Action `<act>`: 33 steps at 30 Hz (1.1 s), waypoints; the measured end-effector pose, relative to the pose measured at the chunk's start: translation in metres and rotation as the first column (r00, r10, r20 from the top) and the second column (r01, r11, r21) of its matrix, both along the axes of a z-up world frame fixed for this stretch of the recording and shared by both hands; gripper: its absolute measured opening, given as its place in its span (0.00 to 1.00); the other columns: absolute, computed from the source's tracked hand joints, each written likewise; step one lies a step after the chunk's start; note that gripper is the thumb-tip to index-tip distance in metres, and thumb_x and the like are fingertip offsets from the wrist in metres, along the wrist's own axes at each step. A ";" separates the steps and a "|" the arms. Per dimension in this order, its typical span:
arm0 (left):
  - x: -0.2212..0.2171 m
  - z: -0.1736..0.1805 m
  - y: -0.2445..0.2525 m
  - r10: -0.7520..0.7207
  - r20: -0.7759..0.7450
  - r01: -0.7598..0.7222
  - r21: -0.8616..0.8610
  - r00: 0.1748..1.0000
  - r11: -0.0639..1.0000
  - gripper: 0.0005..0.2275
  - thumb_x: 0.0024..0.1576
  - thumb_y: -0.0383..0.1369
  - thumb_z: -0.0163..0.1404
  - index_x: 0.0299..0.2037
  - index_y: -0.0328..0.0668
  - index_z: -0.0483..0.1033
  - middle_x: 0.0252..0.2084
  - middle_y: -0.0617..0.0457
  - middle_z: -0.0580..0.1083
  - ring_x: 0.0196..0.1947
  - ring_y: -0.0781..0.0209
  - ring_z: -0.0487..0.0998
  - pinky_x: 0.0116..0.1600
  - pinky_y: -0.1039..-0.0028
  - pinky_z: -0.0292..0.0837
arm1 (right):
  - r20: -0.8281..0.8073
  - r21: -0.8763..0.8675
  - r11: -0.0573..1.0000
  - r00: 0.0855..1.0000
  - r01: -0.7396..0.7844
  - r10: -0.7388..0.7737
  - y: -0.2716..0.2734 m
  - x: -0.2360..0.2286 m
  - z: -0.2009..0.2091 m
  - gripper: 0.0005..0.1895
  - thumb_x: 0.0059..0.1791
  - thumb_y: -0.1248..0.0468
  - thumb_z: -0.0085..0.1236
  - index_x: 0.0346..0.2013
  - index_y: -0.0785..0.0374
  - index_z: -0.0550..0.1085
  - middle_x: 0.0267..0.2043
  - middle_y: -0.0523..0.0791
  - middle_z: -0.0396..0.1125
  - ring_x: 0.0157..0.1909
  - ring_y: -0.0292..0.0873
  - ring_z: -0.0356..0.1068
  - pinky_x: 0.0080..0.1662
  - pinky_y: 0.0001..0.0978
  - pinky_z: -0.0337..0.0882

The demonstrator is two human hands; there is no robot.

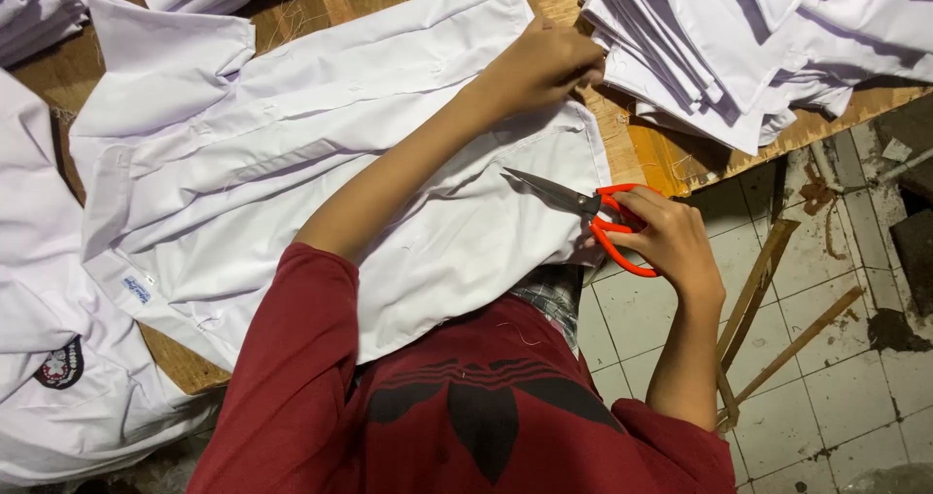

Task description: Trimming loose threads from white shirts using scissors on a factory worktable

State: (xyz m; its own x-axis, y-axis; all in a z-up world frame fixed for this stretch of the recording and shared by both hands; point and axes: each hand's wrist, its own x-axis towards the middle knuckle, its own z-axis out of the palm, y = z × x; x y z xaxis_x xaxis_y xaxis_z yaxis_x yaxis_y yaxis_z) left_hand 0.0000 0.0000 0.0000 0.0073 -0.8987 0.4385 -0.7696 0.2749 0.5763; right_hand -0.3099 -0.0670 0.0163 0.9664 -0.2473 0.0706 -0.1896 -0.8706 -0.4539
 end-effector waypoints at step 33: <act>0.000 0.024 0.021 -0.067 -0.304 0.079 0.026 0.950 0.997 0.02 0.66 0.27 0.50 0.40 0.40 0.74 0.37 0.53 0.75 0.35 0.62 0.73 0.39 0.74 0.66 | -0.253 -0.159 0.937 0.904 0.313 -0.345 0.010 -0.007 0.056 0.34 0.46 0.52 0.68 0.55 0.69 0.62 0.60 0.53 0.60 0.46 0.53 0.66 0.25 0.46 0.58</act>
State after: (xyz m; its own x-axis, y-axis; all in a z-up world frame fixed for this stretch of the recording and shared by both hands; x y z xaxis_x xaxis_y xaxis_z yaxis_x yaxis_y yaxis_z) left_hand 0.0000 0.0210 0.0235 0.0684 -0.9175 0.3918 -0.5357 0.2975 0.7903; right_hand -0.3172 -0.0571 0.0723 0.8169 -0.5601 -0.1377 -0.5759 -0.7792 -0.2472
